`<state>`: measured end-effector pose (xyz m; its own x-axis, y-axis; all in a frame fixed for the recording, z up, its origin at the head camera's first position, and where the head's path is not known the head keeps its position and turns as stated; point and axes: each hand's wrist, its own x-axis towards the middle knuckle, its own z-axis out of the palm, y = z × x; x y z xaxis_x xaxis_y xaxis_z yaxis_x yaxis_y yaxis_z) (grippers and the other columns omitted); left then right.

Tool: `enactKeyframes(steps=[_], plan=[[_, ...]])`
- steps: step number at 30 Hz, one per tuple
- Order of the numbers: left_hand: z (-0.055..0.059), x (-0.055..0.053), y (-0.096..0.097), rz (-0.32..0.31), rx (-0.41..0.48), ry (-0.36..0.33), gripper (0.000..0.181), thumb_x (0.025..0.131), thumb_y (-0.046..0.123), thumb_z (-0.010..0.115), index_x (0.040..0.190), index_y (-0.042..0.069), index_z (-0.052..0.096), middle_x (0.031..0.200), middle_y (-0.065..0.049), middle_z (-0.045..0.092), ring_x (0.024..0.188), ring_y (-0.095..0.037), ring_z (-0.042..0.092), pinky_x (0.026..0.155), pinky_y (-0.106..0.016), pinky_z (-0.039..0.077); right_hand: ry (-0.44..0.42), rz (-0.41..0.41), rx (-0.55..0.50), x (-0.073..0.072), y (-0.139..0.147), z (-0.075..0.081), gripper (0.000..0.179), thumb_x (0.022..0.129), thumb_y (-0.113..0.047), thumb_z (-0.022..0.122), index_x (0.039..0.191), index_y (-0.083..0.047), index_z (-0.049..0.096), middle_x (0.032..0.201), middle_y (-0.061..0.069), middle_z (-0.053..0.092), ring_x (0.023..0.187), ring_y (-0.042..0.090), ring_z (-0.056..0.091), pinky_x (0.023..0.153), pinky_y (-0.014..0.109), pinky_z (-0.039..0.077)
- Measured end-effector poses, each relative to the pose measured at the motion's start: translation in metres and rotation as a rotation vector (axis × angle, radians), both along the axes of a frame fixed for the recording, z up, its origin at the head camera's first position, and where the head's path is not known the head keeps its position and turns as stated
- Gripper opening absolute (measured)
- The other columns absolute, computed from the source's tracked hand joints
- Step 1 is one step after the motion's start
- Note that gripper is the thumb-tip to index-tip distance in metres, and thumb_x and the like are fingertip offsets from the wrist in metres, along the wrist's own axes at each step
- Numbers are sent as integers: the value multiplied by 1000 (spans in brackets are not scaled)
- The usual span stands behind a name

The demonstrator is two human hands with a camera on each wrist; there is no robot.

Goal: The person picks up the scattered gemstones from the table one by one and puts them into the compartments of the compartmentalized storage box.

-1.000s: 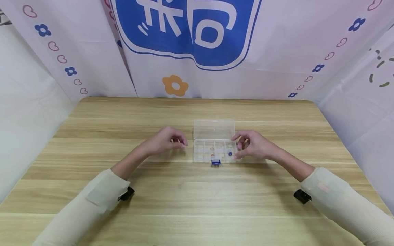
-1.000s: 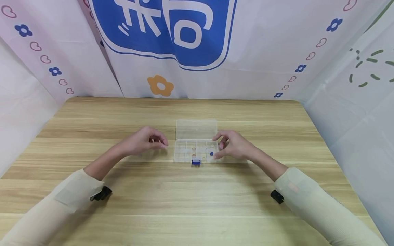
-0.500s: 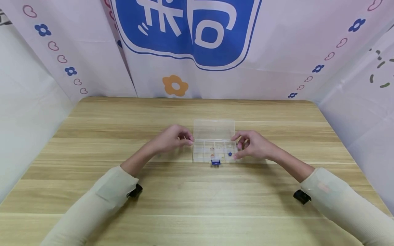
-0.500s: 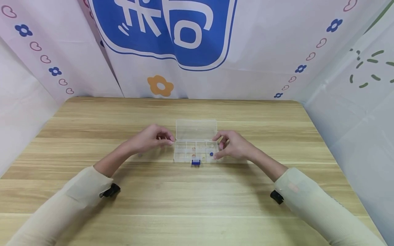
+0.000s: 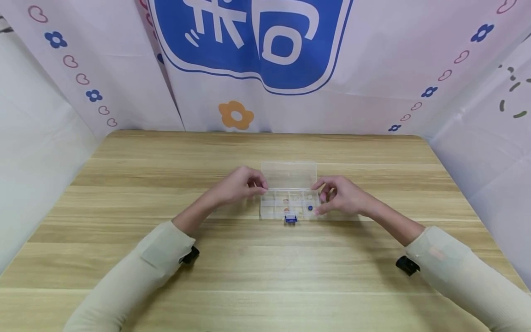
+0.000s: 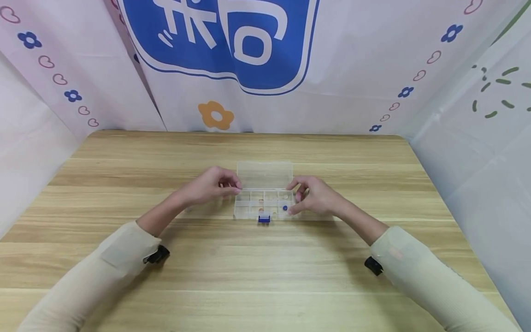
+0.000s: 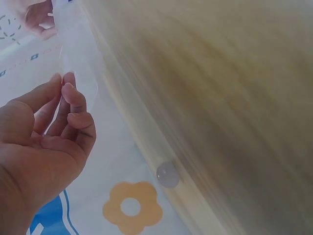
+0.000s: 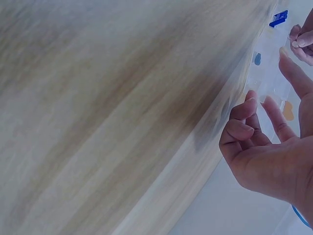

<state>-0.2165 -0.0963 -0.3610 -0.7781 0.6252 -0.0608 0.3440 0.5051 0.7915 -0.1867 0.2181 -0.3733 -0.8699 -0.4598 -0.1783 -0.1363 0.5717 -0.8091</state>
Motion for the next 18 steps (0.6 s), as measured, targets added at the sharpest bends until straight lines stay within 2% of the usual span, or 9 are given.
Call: enactKeyframes(steps=[6,12,18], plan=[[0,-1,5,-9,-25,-1,6,97,-2,69,100,-6,72,89,-14,71,71,-25,63,61,-26,53,-10,-5,-5,0,0,0,54,78,-3,89,124,6,63,87,11,62,72,20,52,62,25,45],[-1,-4,8,-6,-42,-3,6,97,-1,69,101,-5,72,89,-13,71,73,-26,64,62,-26,53,1,-3,-3,0,0,0,55,78,-2,90,124,6,63,87,11,62,72,20,52,62,25,45],[0,-5,4,-16,-38,50,7,97,0,70,100,-4,74,87,-9,71,77,-20,63,70,-28,53,8,-1,4,0,0,1,55,77,-3,90,124,6,63,87,12,62,73,20,53,63,25,46]])
